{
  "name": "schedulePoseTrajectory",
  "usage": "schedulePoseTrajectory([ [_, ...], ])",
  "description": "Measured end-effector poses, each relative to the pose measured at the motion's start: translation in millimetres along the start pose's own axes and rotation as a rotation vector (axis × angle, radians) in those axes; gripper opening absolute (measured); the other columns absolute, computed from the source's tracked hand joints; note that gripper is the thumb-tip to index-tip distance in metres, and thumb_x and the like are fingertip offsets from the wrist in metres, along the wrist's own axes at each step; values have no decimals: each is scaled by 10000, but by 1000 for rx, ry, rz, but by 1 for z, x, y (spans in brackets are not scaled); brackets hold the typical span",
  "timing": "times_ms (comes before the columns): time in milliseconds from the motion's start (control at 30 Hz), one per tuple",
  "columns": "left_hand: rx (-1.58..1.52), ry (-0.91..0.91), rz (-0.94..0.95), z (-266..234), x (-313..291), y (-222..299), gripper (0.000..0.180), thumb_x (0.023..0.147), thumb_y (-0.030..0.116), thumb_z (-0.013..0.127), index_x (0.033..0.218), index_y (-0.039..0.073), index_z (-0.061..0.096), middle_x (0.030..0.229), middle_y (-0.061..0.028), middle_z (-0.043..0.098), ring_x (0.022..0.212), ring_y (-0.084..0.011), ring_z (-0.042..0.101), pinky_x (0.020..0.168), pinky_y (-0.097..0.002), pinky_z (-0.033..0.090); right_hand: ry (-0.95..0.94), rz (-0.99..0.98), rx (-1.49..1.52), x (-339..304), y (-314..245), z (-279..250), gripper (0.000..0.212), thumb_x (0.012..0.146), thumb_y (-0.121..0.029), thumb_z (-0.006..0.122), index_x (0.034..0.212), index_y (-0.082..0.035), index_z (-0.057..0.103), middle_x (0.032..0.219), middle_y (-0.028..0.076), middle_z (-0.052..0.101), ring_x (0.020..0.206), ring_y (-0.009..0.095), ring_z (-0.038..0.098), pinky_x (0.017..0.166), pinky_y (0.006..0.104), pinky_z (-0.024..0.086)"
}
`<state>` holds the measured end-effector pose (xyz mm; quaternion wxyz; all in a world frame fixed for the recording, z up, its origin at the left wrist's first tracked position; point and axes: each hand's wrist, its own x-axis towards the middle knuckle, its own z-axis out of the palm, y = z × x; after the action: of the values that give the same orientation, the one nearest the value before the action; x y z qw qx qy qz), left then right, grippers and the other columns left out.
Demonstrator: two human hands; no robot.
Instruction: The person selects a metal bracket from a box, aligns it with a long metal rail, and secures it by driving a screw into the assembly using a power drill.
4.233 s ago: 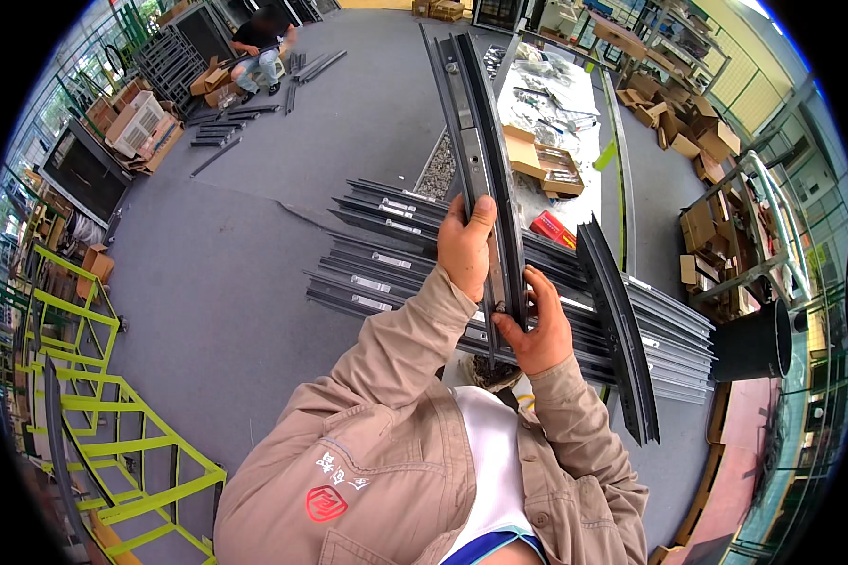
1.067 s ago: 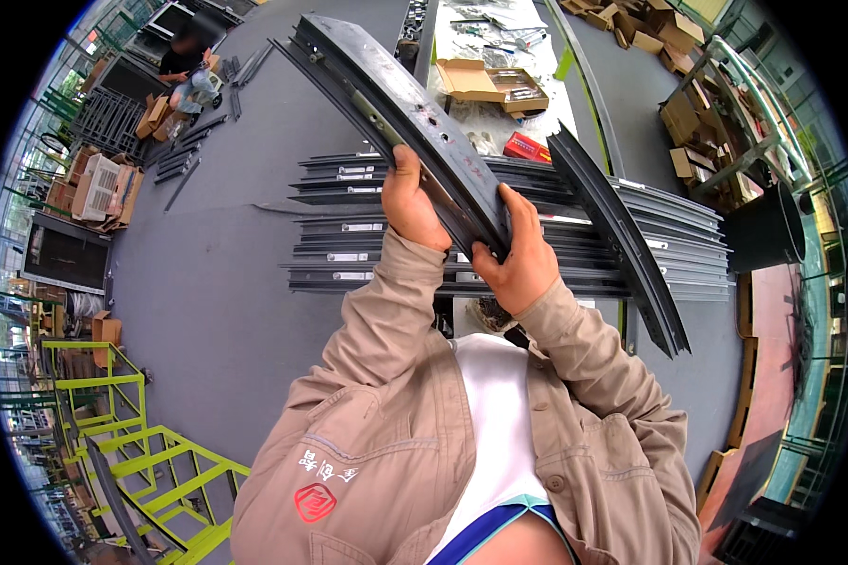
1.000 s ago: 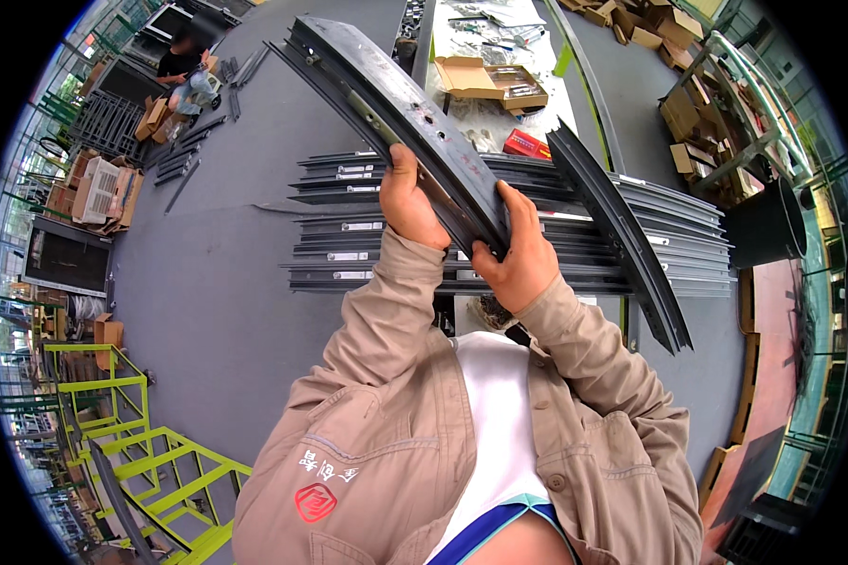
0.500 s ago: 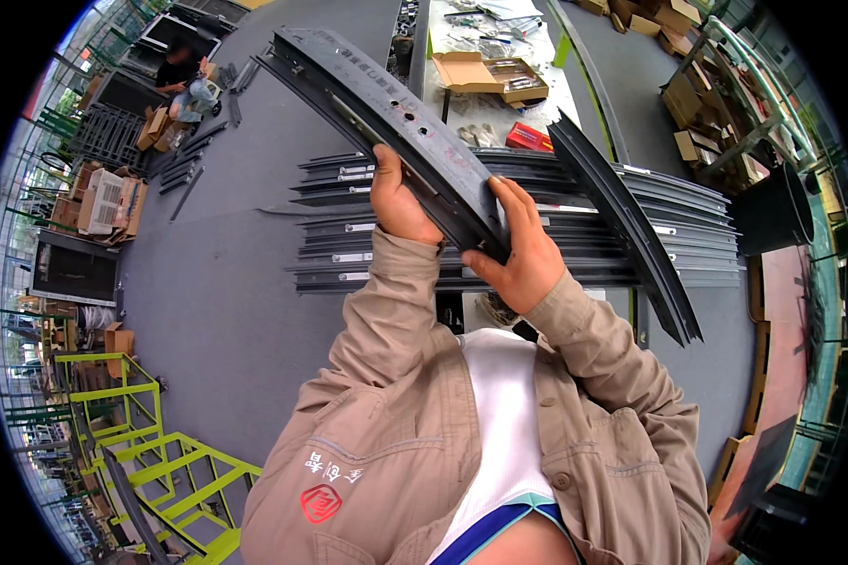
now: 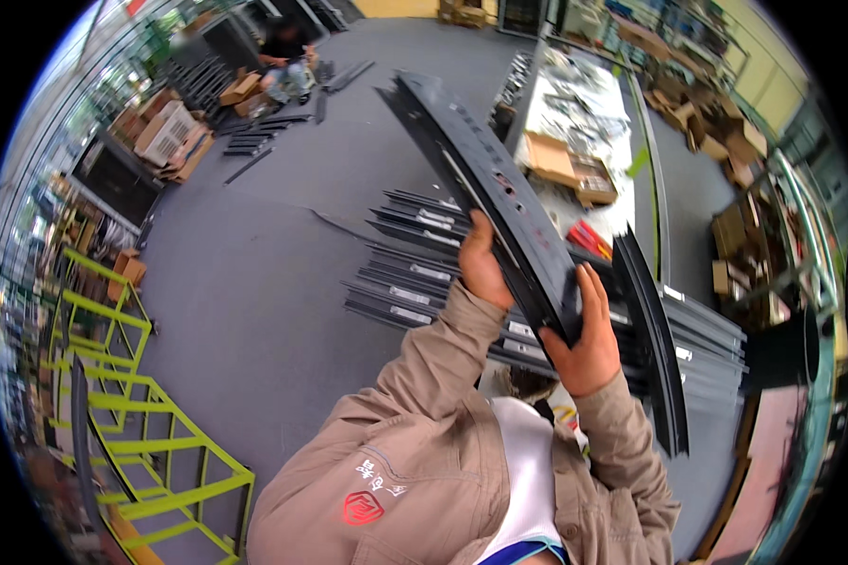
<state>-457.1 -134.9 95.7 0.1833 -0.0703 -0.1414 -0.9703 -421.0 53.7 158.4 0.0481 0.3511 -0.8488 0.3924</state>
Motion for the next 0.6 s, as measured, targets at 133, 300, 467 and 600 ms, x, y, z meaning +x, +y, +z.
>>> schedulePoseTrajectory([
  [133, 5, -35, 15, 3, -3, 3, 620, 990, 552, 553, 1345, 45, 522, 1181, -110, 662, 1036, -263, 677, 931, -425, 561, 20, -62, -20, 0, 10, 7, 898, 763, -17, 778, 1532, 8, 315, 1504, 279, 395, 1371, 447, 436, 1108, 427, 416],
  [300, -36, -131, 7, 16, -4, 8, 658, 966, 567, 581, 1337, 26, 521, 1178, -117, 664, 1046, -263, 680, 930, -421, 567, 45, 2, -12, -2, 5, 12, 885, 775, -73, 802, 1521, 24, 337, 1348, 265, 508, 1225, 428, 533, 1040, 429, 448],
  [467, 38, -168, 12, 2, 2, 2, 733, 924, 582, 637, 1404, 51, 480, 1260, -144, 633, 1119, -302, 655, 975, -478, 544, 124, -23, -2, -6, 12, 19, 878, 755, -60, 812, 1499, 45, 357, 1315, 261, 522, 1196, 442, 536, 1035, 448, 441],
  [600, 80, -124, 62, 18, -6, 0, 718, 929, 558, 653, 1345, -10, 513, 1208, -117, 659, 1055, -228, 674, 919, -388, 562, 197, -26, 10, -9, 18, 22, 864, 737, -61, 825, 1470, 48, 382, 1277, 250, 530, 1180, 425, 537, 1043, 446, 424],
])
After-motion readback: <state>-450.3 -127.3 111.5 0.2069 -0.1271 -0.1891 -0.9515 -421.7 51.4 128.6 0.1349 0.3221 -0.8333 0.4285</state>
